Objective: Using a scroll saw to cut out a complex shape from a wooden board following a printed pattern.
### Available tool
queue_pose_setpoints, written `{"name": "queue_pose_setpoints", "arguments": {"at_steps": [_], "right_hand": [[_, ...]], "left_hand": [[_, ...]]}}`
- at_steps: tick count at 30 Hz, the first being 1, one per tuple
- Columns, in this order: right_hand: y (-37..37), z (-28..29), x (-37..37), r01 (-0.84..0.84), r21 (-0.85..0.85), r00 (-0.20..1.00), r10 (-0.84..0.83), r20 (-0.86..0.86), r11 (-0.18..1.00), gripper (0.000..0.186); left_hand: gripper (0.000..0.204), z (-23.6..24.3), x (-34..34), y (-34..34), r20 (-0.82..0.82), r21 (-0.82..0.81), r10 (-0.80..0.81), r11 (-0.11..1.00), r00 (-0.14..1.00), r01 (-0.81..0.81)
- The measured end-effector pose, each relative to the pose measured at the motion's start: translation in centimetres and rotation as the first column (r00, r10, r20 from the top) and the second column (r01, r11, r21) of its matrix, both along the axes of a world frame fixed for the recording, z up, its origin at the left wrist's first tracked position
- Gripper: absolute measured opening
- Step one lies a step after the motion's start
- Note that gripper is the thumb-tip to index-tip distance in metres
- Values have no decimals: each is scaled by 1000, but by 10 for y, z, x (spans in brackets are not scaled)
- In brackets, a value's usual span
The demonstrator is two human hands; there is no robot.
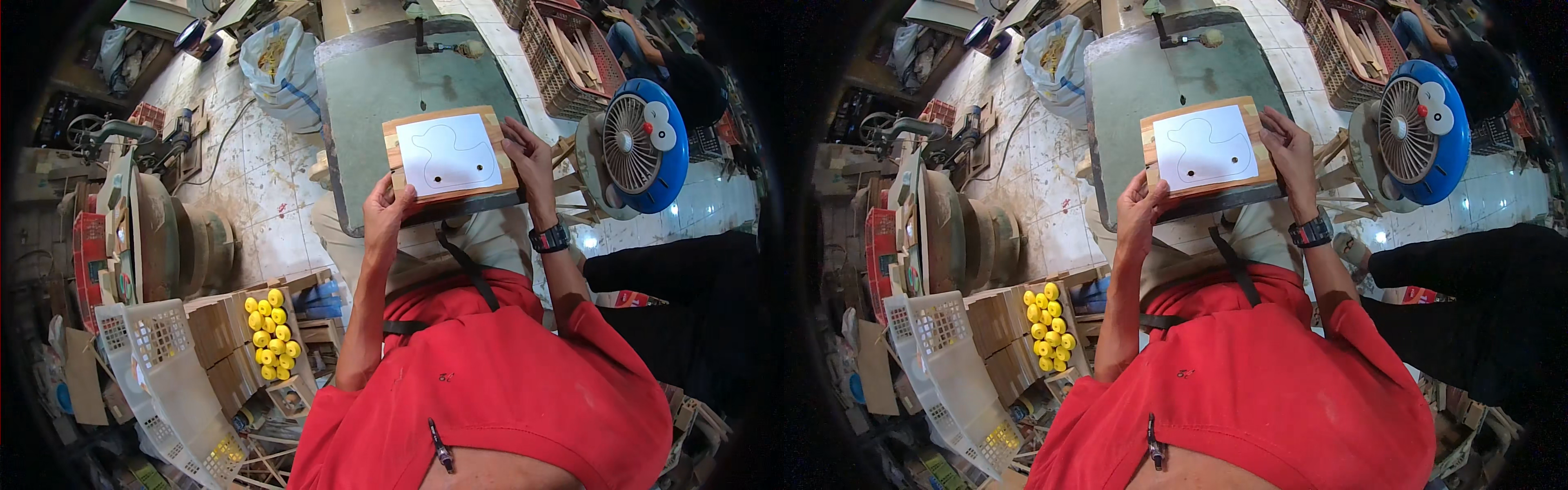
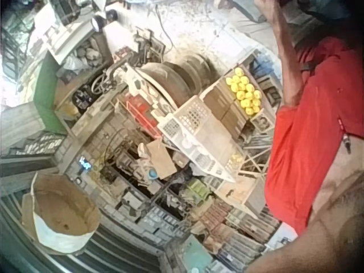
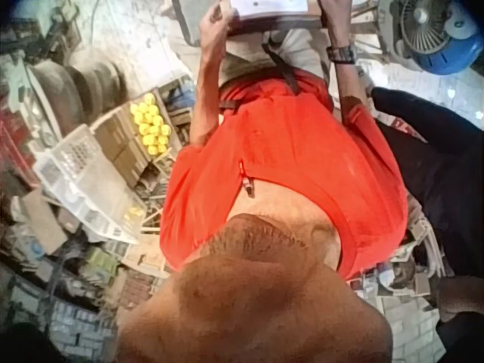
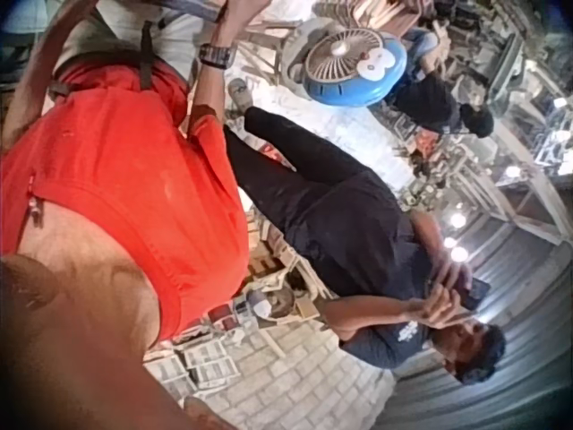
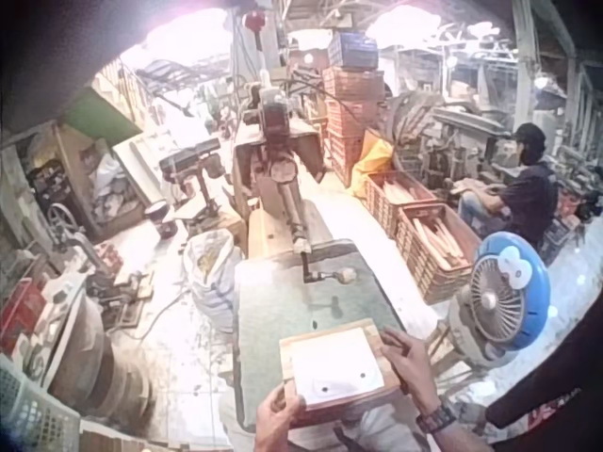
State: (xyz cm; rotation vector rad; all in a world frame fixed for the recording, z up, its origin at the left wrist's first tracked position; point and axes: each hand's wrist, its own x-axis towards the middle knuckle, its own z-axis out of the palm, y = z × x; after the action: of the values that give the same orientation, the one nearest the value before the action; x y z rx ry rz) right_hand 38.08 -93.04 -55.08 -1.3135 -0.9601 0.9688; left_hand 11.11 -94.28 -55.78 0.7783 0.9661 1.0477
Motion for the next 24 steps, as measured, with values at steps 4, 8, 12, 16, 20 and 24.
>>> {"name": "queue_pose_setpoints", "arguments": {"at_steps": [4,8,12,16,20,24], "right_hand": [[-1,-2,2,-1,5,1000,1,-5,1000,50],[-3,7,1,12,-28,999,-11,30,1000,48],[-1,2,2,7,-17,999,-8,-33,1000,45],[-1,-4,6,-26,3,995,26,-92,1000,46],[-1,-6,7,-15,-4,995,14,-97,1000,46],[0,-10,9,-20,-22,992,18,-123,1000,46]], "left_hand": [[50,-3,1,-1,-18,27,-11,1000,1000,11],[51,-4,1,-1,-12,33,-19,999,1000,20],[50,-6,-4,1,-14,-2,-22,1000,1000,22],[49,-3,-2,1,18,-8,4,1000,1000,-4],[49,-8,-4,2,33,-5,-18,1000,999,19],[52,-8,-4,1,28,-9,-3,1000,1000,4]]}}
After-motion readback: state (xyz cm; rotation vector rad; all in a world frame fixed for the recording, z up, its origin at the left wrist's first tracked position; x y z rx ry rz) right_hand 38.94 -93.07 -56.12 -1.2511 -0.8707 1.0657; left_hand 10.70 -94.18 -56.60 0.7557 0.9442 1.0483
